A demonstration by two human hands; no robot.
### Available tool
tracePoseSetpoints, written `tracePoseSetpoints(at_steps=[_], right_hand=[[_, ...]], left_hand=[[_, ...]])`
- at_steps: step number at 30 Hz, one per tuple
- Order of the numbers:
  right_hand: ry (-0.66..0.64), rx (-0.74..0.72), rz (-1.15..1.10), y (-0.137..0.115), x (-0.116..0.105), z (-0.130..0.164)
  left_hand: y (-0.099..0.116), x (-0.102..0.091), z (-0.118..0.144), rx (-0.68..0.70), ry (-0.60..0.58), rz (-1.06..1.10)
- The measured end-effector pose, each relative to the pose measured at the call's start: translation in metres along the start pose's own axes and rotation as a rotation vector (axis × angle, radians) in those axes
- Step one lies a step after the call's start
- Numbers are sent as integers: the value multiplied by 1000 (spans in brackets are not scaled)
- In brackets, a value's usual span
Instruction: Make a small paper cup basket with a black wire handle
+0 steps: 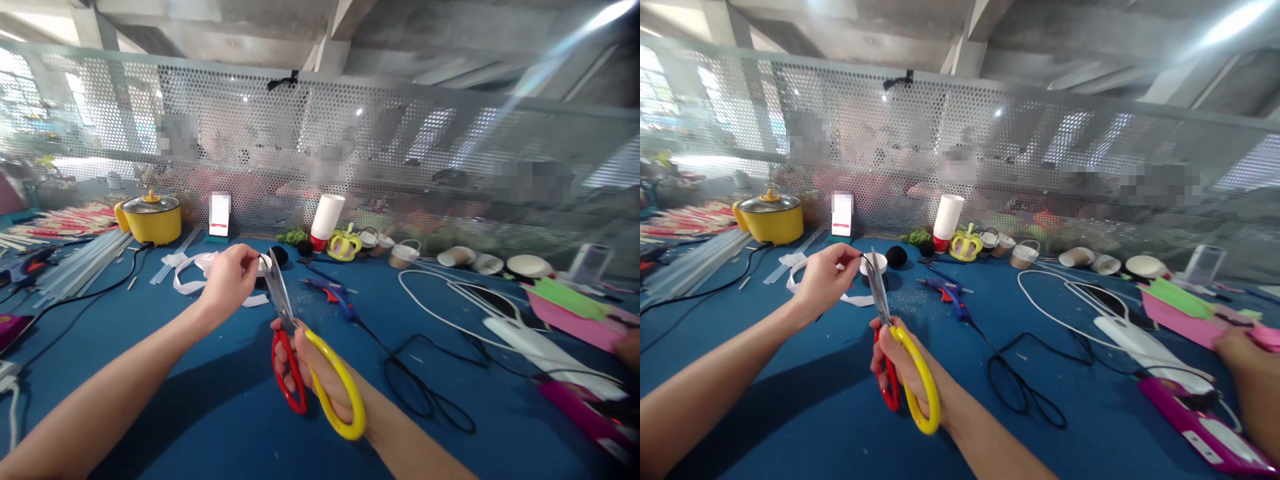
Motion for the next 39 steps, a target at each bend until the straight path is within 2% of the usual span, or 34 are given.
tracePoseSetpoints(at_steps=[5,7,9,13,16,20,23,27,33,39], right_hand=[[88,-179,294,-15,-9,-3],[133,-238,399,-21,-13,-3],[157,-268,481,-24,-17,-3],[208,-281,686,-26,-24,-4],[335,-319,865,-32,-33,-1],[510,-442,1084,-47,-36,9],[574,-535,1197,-54,-33,15],[608,-580,1302,-57,-33,18],[622,-565,1344,-55,-35,18],[624,-567,1337,-54,-35,19]], left_hand=[[-16,29,12,-289,-161,324],[-21,38,18,-395,-192,469],[-23,42,22,-444,-190,559],[-21,44,27,-428,-189,628],[-20,47,31,-439,-200,676],[-19,54,38,-485,-239,726],[-19,57,42,-502,-261,716],[-19,58,45,-496,-281,698],[-19,56,43,-464,-266,637],[-20,49,36,-362,-241,498]])
Point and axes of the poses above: each hand's wrist, its own z-axis away from the middle knuckle, its own x-axis out of the palm, y = z × x, the point moved 10 cm from there along -z, towards the middle knuckle, and after that the axes turned 4 degrees about z, right-handed, at the moved point
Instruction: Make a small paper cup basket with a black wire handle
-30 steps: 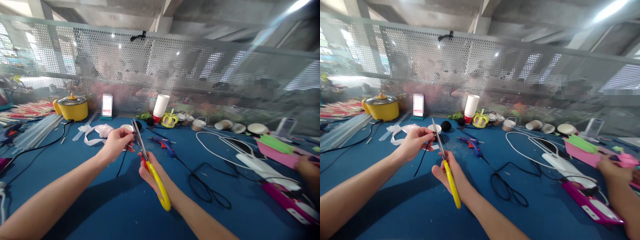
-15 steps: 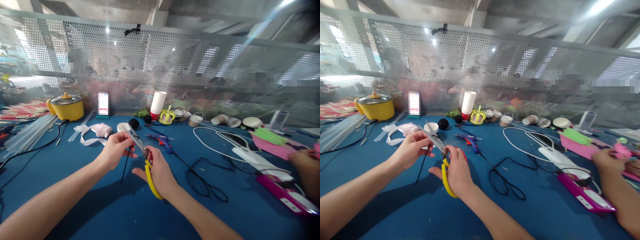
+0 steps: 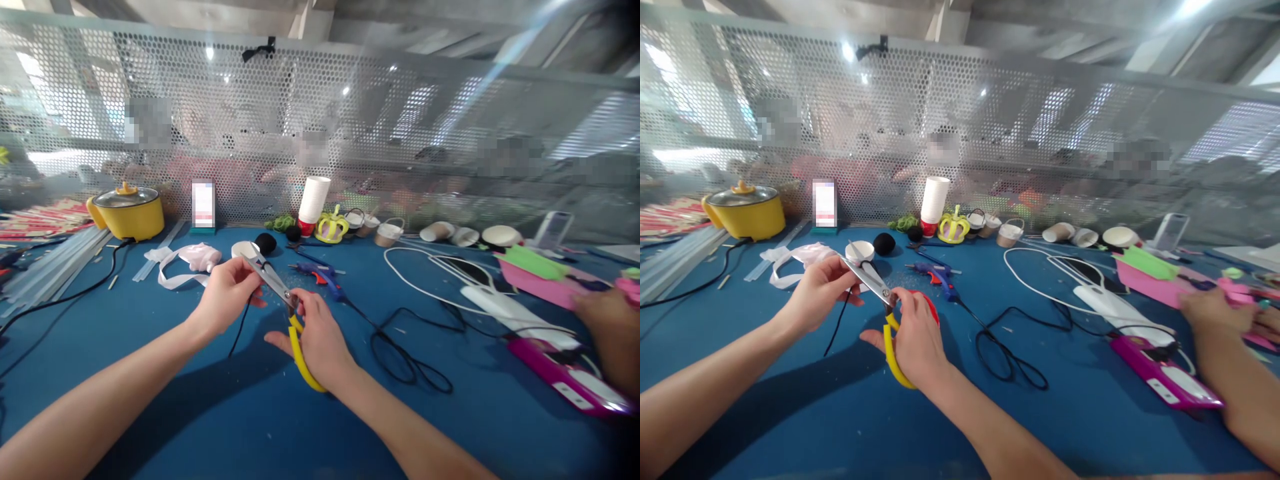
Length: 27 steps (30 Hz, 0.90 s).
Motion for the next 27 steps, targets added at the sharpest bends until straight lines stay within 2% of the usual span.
tracePoseSetpoints(at_steps=[6,16,27], right_hand=[[15,37,-26,2,-2,0],[-145,147,-203,11,13,2],[-170,137,-309,8,11,1]], left_hand=[[5,-4,-1,88,27,-150],[7,-3,0,121,20,-181],[9,-4,0,133,28,-185]])
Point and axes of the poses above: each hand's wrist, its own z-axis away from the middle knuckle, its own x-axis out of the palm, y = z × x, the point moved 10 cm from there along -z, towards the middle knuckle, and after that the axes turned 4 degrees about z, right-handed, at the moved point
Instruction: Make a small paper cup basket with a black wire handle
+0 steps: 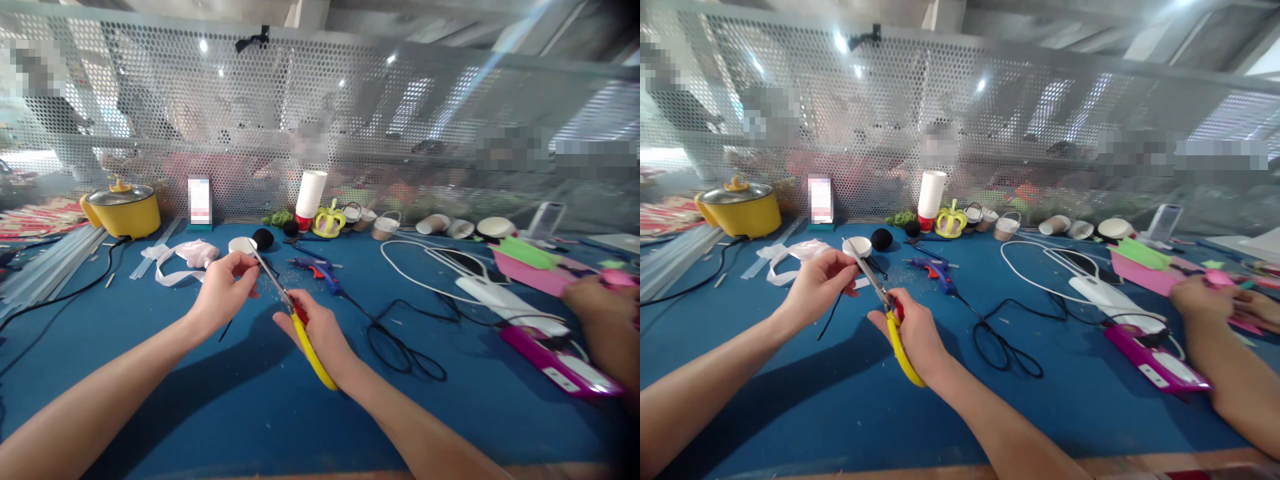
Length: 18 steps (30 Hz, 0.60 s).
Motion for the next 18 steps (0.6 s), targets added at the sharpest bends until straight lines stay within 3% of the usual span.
tracePoseSetpoints(at_steps=[6,11,18], right_hand=[[-48,96,-54,11,3,-3],[-132,195,331,33,-4,-7],[-341,46,640,29,8,2]], left_hand=[[1,-2,-1,-13,3,3],[15,-5,1,35,1,-52],[33,-1,11,139,-9,-141]])
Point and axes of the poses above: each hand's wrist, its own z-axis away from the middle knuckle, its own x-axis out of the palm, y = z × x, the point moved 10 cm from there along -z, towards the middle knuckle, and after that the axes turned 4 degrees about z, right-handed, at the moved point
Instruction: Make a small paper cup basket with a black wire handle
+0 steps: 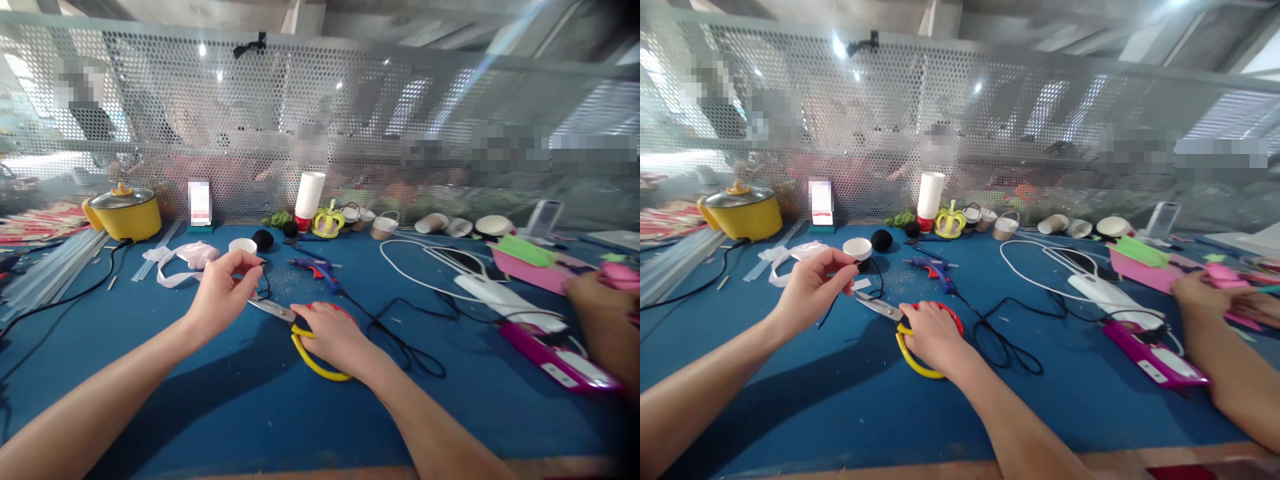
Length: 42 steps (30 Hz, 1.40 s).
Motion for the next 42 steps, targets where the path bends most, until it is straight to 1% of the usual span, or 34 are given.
tracePoseSetpoints(at_steps=[2,3,5,7,9,10,12,15,18,22,25,29,36,39,42], right_hand=[[27,-30,36,-6,-11,3],[62,-39,1,-8,-20,3],[166,-52,-203,-12,-44,6],[254,-79,-541,-16,-66,8],[324,-98,-784,-21,-84,8],[350,-107,-843,-24,-90,8],[385,-120,-890,-30,-97,7],[401,-137,-895,-37,-99,3],[415,-150,-877,-39,-101,0],[414,-192,-795,-43,-105,0],[425,-213,-723,-46,-107,1],[451,-232,-702,-48,-108,2],[436,-239,-798,-46,-100,-3],[411,-238,-833,-46,-97,-5],[390,-232,-860,-45,-95,-6]], left_hand=[[2,3,2,16,-12,6],[3,4,3,22,-20,10],[5,8,5,30,-46,16],[7,12,8,35,-76,26],[8,15,10,34,-99,40],[9,17,11,33,-105,48],[9,18,12,32,-114,64],[10,18,13,40,-121,66],[11,17,12,64,-124,24],[13,17,12,109,-135,-48],[12,16,12,115,-124,-71],[9,15,11,80,-103,-32],[5,14,10,6,-68,41],[1,16,9,-28,-80,77],[-4,19,8,-80,-113,158]])
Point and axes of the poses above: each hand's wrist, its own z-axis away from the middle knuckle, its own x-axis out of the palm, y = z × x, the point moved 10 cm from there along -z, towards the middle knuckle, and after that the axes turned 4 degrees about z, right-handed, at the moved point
